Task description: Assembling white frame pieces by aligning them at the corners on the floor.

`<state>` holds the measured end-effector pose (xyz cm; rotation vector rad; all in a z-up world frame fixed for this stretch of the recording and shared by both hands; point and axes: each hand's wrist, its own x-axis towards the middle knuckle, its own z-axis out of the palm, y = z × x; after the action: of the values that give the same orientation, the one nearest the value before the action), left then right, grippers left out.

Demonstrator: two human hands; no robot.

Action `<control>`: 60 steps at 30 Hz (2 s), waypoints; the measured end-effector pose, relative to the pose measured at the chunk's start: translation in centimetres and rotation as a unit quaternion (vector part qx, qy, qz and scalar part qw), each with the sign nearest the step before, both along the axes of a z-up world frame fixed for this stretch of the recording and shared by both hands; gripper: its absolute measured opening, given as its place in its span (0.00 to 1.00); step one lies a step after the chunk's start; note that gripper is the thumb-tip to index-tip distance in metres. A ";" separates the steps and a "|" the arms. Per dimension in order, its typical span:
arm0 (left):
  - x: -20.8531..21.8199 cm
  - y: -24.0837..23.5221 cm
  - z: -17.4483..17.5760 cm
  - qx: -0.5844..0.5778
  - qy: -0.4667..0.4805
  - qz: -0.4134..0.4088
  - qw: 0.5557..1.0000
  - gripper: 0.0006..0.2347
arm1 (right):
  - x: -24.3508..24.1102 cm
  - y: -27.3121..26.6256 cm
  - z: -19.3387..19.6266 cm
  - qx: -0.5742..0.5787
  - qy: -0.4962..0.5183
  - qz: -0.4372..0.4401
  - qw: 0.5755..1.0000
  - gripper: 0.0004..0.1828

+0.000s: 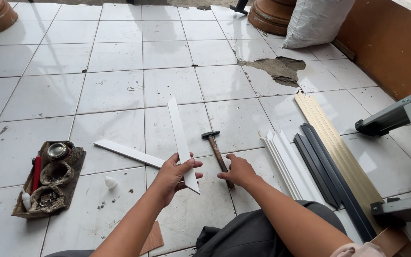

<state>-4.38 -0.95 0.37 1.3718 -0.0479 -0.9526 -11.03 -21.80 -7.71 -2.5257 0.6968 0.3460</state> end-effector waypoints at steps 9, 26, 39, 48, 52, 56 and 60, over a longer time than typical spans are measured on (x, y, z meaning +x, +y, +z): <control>1.2 0.6 -1.4 -0.030 0.016 0.066 0.997 0.19 | -1.2 1.2 -2.1 0.026 -0.019 -0.016 0.999 0.14; 1.0 1.9 -3.6 -0.042 0.031 0.130 0.990 0.16 | -4.4 7.7 1.7 -0.095 0.096 0.376 0.917 0.15; 1.4 1.4 -4.3 -0.018 0.038 0.120 0.992 0.18 | -1.7 8.5 6.0 0.656 -0.067 -0.119 0.742 0.25; 3.0 0.6 -5.3 -0.018 0.009 0.103 0.994 0.17 | 0.8 6.9 2.1 0.582 -0.076 -0.142 0.797 0.31; 3.3 0.5 -5.8 -0.017 0.004 0.104 0.994 0.17 | 1.7 6.4 1.8 0.551 -0.088 -0.135 0.819 0.33; 3.3 0.3 -5.9 -0.013 -0.028 0.098 0.995 0.17 | 2.0 6.3 2.2 0.536 -0.092 -0.136 0.828 0.29; 3.2 0.2 -6.3 -0.012 -0.049 0.100 0.994 0.17 | 2.2 6.5 2.3 0.564 -0.102 -0.162 0.804 0.28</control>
<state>-1.15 -0.76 -5.95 1.3733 0.0035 -0.7157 -8.84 -15.33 -5.45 -1.2522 0.5617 0.2425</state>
